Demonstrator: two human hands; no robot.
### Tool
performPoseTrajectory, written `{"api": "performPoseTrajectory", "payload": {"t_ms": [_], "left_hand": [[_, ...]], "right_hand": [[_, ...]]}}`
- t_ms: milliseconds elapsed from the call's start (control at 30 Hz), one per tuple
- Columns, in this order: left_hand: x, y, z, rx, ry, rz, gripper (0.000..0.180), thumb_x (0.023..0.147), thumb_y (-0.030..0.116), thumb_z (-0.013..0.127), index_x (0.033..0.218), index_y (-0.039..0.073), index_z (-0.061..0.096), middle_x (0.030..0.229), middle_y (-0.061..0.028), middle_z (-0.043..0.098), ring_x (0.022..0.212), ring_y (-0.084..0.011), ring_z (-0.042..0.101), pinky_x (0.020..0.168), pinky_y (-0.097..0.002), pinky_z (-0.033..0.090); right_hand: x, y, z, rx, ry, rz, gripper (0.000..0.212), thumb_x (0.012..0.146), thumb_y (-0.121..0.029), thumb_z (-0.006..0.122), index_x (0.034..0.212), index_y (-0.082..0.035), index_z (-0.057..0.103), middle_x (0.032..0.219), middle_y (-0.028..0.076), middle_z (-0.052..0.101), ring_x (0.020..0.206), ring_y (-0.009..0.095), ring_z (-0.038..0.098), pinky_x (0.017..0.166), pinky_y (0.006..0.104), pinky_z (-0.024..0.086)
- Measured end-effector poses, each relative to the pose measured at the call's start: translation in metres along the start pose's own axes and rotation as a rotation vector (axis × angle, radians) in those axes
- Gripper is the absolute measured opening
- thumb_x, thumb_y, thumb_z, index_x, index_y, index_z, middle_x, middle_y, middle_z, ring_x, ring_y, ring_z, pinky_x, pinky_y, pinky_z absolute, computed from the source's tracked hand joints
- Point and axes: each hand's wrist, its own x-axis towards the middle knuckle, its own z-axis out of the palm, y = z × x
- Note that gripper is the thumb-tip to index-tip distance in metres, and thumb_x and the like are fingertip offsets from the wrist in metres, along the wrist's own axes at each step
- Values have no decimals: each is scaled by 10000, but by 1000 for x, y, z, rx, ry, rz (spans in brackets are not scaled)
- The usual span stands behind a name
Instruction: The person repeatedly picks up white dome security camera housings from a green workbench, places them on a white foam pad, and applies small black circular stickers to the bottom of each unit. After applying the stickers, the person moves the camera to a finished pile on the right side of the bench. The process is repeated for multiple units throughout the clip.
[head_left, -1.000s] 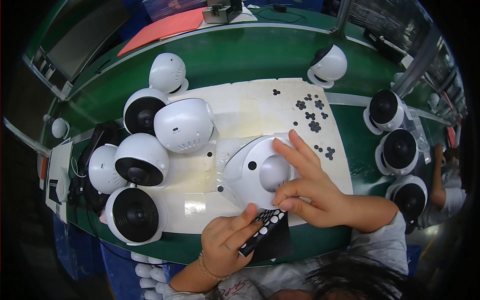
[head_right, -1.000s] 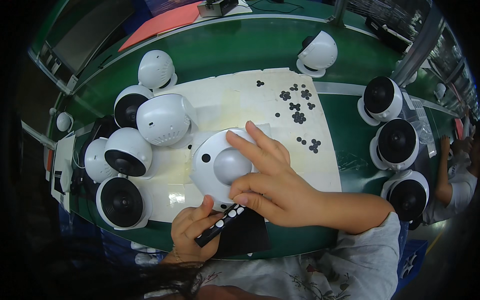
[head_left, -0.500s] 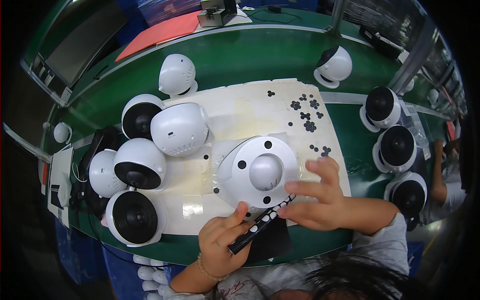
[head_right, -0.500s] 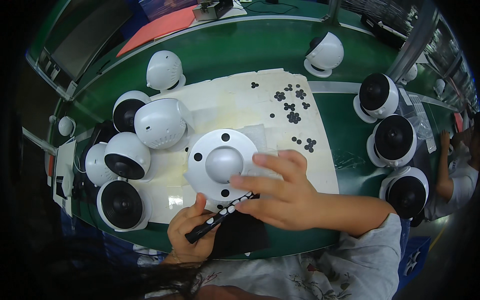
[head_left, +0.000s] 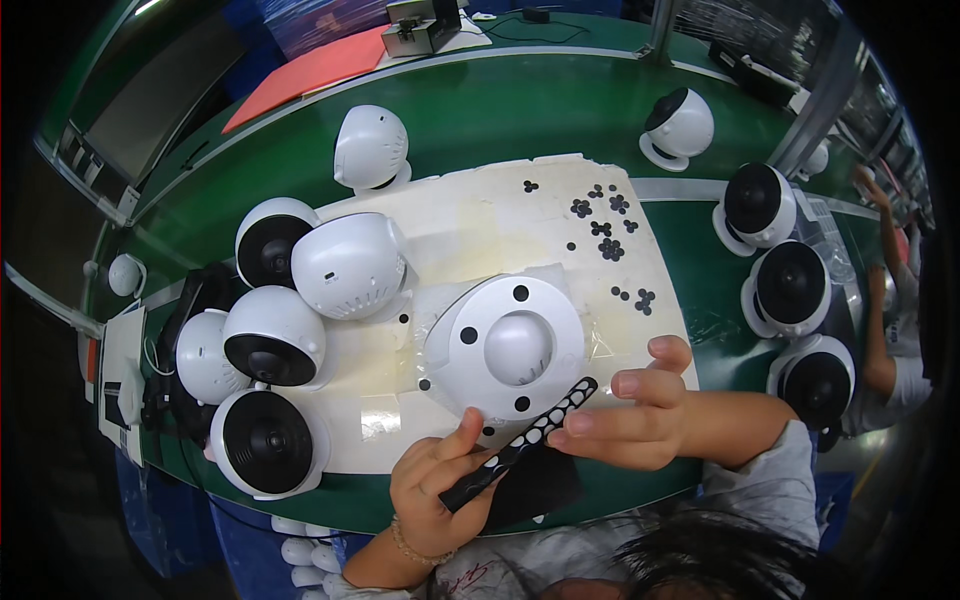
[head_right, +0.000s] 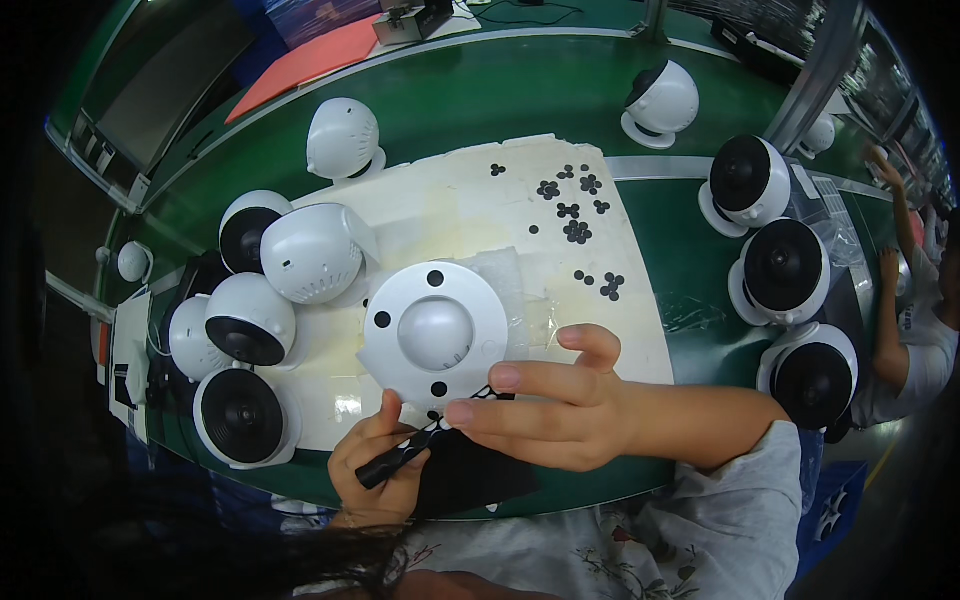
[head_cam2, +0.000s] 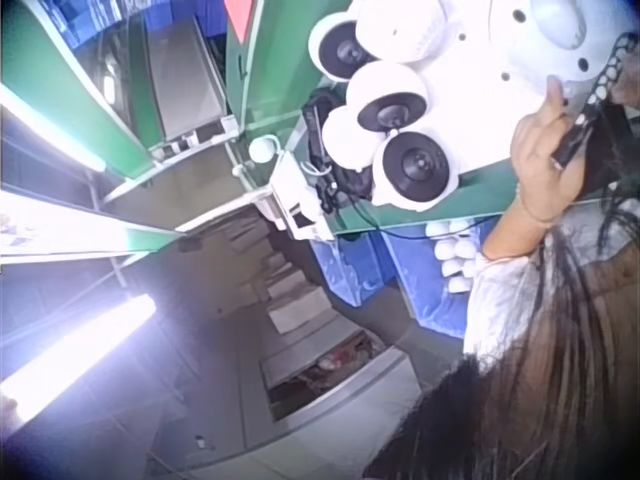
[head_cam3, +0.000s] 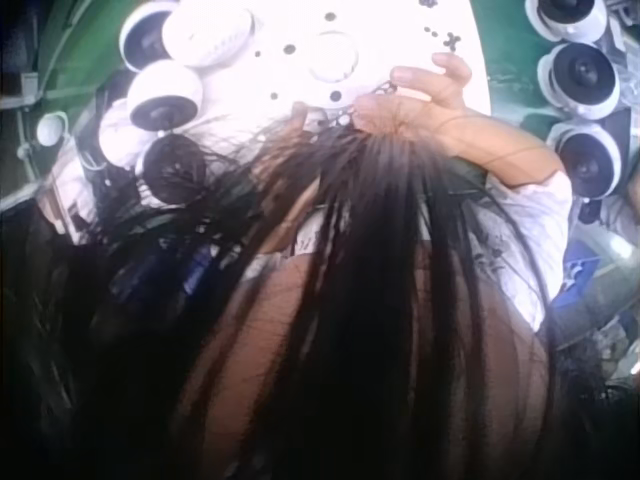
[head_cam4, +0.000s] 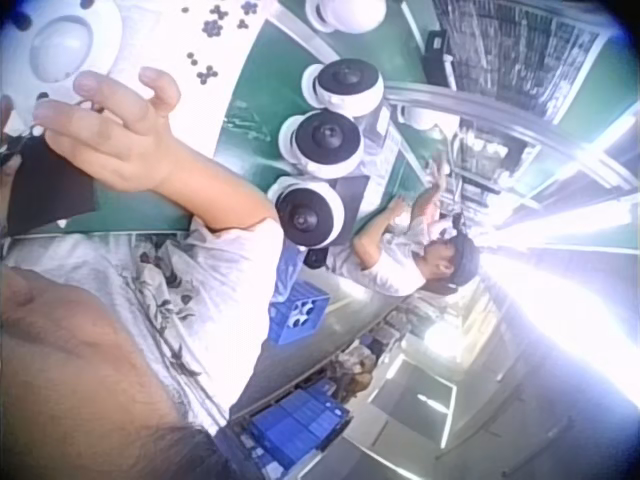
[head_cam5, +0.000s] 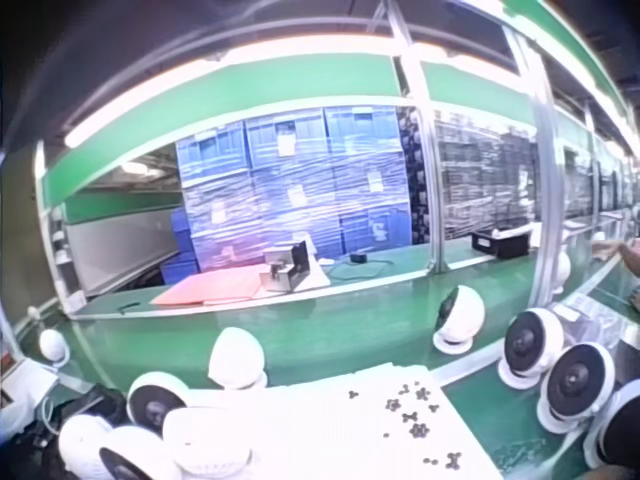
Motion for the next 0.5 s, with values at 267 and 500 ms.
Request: {"api": "performPoseTrajectory", "payload": {"t_ms": [267, 500], "left_hand": [[-2, -3, 2, 51, 9, 53, 264, 560, -26, 680, 796, 23, 573, 1116, -192, 569, 557, -222, 562, 517, -276, 420], [0, -3, 4, 88, 30, 78, 276, 549, -27, 673, 802, 23, 574, 1120, -188, 568, 539, -219, 545, 512, -271, 411]], "right_hand": [[15, 18, -17, 365, -351, 606, 76, 783, -147, 608, 823, -84, 623, 1269, 134, 436, 1234, 354, 288, 989, 432, 229], [11, 22, -13, 454, -396, 685, 98, 826, -164, 580, 851, -71, 599, 1281, 136, 424, 1249, 365, 268, 987, 436, 248]]}}
